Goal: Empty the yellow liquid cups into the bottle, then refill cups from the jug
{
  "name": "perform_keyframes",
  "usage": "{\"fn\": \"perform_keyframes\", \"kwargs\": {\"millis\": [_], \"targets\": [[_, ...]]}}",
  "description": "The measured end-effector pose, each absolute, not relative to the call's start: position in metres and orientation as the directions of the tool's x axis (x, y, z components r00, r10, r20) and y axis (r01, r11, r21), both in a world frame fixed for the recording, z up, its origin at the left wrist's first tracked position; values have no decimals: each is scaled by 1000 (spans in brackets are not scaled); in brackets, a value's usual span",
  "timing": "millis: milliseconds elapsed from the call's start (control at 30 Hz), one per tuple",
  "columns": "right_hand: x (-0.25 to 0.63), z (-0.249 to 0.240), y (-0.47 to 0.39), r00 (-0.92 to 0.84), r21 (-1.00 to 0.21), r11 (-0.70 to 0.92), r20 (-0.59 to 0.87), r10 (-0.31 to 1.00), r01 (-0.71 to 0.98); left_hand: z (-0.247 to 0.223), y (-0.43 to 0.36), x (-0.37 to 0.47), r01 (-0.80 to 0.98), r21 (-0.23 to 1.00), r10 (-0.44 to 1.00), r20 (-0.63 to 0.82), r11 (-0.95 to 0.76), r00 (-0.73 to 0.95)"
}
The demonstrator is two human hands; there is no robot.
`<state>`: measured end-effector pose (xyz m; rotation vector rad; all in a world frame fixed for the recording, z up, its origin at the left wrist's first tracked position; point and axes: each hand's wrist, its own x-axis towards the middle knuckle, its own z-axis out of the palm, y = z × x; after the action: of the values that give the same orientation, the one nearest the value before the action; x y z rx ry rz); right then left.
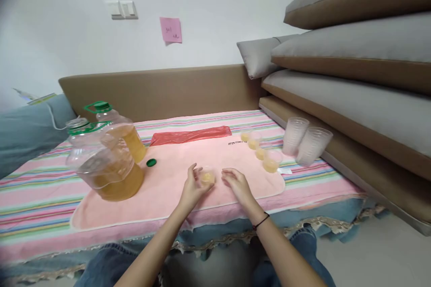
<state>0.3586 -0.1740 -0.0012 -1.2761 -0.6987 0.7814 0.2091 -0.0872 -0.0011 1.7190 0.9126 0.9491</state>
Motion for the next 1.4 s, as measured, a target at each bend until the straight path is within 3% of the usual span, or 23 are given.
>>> {"fn": "perform_keyframes", "kwargs": {"millis": [300, 633, 1033, 1400], "targets": [[361, 5, -169, 596, -982, 60, -60, 801, -180, 4, -77, 233, 62, 959, 871, 223, -277, 439], [379, 7, -172, 686, -999, 29, 2, 727, -29, 21, -26, 325, -16, 969, 839, 222, -247, 497], [400, 4, -177, 686, -974, -194, -64, 725, 115, 22, 52, 433, 5, 945, 797, 272, -326, 540], [398, 0, -174, 742, -978, -177, -35, 669, 113, 10, 83, 459, 58, 928, 780, 275, -369, 563]]}}
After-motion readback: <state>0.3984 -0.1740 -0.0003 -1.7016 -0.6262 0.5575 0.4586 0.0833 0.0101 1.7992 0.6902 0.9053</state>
